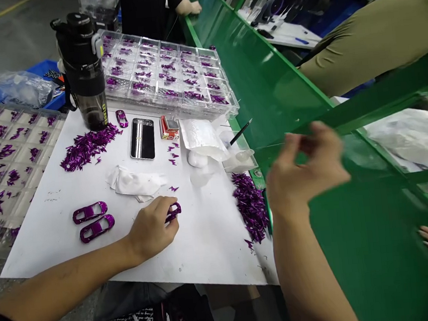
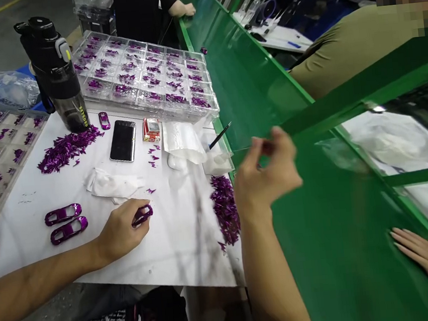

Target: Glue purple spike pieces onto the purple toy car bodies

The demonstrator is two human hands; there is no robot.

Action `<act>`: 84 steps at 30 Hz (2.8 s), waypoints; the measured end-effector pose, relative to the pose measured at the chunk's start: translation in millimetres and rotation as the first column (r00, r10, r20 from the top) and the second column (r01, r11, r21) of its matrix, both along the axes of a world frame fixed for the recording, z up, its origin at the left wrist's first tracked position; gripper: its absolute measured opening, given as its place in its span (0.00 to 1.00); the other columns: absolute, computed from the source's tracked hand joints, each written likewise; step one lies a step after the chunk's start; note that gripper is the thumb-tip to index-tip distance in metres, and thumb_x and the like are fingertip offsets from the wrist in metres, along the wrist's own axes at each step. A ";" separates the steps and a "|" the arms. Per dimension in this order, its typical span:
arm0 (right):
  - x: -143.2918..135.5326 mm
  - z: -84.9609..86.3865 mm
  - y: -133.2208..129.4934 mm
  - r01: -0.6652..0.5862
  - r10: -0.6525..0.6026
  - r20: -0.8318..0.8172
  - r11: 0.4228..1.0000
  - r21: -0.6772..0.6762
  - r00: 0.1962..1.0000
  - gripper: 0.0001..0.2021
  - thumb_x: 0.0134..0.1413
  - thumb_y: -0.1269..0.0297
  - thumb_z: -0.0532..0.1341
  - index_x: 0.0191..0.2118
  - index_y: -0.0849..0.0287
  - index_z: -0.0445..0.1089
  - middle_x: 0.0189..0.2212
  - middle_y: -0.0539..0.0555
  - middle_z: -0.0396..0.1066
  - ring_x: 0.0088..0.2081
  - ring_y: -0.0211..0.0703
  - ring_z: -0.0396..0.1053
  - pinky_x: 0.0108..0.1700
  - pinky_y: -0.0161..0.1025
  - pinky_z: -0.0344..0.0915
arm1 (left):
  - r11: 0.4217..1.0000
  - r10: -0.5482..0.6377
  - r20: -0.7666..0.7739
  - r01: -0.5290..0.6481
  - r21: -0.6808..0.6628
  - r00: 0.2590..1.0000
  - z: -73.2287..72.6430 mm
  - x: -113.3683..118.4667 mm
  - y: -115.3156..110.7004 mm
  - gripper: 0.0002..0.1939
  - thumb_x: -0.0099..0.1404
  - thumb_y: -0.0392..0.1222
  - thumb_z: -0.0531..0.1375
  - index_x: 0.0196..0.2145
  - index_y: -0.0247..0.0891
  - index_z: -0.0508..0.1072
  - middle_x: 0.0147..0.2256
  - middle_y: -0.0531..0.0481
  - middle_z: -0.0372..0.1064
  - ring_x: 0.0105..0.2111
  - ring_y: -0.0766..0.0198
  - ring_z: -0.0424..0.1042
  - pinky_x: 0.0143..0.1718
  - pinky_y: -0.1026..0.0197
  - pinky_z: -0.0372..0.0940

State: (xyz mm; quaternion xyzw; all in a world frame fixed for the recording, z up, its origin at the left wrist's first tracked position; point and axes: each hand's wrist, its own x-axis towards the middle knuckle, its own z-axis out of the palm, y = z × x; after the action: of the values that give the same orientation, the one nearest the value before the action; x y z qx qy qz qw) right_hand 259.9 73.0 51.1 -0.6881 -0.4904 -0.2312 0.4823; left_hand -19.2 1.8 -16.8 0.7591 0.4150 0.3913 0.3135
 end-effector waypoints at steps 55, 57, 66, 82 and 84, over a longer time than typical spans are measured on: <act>-118.9 -14.0 -77.5 -0.406 0.431 -0.046 0.877 0.258 0.901 0.09 0.64 0.72 0.65 0.46 0.53 0.79 0.31 0.50 0.80 0.29 0.45 0.80 0.28 0.42 0.76 | 0.950 0.049 0.050 -0.032 -0.311 0.998 14.8 0.9 9.9 0.11 0.60 0.31 0.61 0.41 0.38 0.73 0.30 0.53 0.74 0.28 0.64 0.73 0.30 0.62 0.68; -102.6 3.1 -71.7 -0.257 0.276 0.028 0.846 0.468 0.961 0.12 0.64 0.71 0.65 0.46 0.46 0.80 0.30 0.48 0.78 0.28 0.45 0.79 0.26 0.43 0.73 | 0.949 0.044 0.067 -0.021 -0.315 0.997 15.7 1.1 9.8 0.11 0.61 0.31 0.61 0.42 0.38 0.74 0.30 0.53 0.74 0.27 0.64 0.72 0.30 0.62 0.68; 8.3 9.5 -10.9 -0.073 0.085 -0.038 0.967 0.244 0.996 0.05 0.63 0.60 0.68 0.38 0.53 0.75 0.29 0.52 0.78 0.33 0.56 0.82 0.34 0.50 0.76 | 0.952 -0.028 0.168 0.077 -0.298 0.985 22.1 -0.6 4.5 0.16 0.63 0.37 0.64 0.49 0.39 0.77 0.43 0.46 0.72 0.30 0.65 0.71 0.34 0.60 0.73; -82.3 10.5 -117.5 -0.552 0.492 -0.252 0.727 -0.407 0.833 0.11 0.67 0.54 0.64 0.44 0.55 0.79 0.36 0.52 0.82 0.35 0.44 0.81 0.37 0.37 0.78 | 0.544 0.060 0.717 0.580 -0.606 0.694 35.1 -3.1 23.4 0.23 0.53 0.45 0.77 0.46 0.42 0.83 0.50 0.43 0.81 0.51 0.51 0.79 0.57 0.45 0.72; -100.3 6.7 -136.6 -0.657 0.568 -0.334 0.611 -0.441 0.753 0.12 0.65 0.58 0.67 0.51 0.54 0.76 0.39 0.52 0.82 0.36 0.42 0.81 0.37 0.34 0.78 | 0.526 0.066 0.727 0.595 -0.608 0.684 33.7 -3.0 23.3 0.23 0.53 0.46 0.77 0.46 0.42 0.83 0.50 0.43 0.81 0.52 0.50 0.79 0.58 0.45 0.71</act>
State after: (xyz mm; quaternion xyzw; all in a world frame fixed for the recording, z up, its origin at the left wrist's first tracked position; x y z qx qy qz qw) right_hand 159.6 -63.6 57.8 -0.5997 -0.6994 0.1499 0.3587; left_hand -22.3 25.1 16.9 0.3879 0.2696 0.3436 0.8116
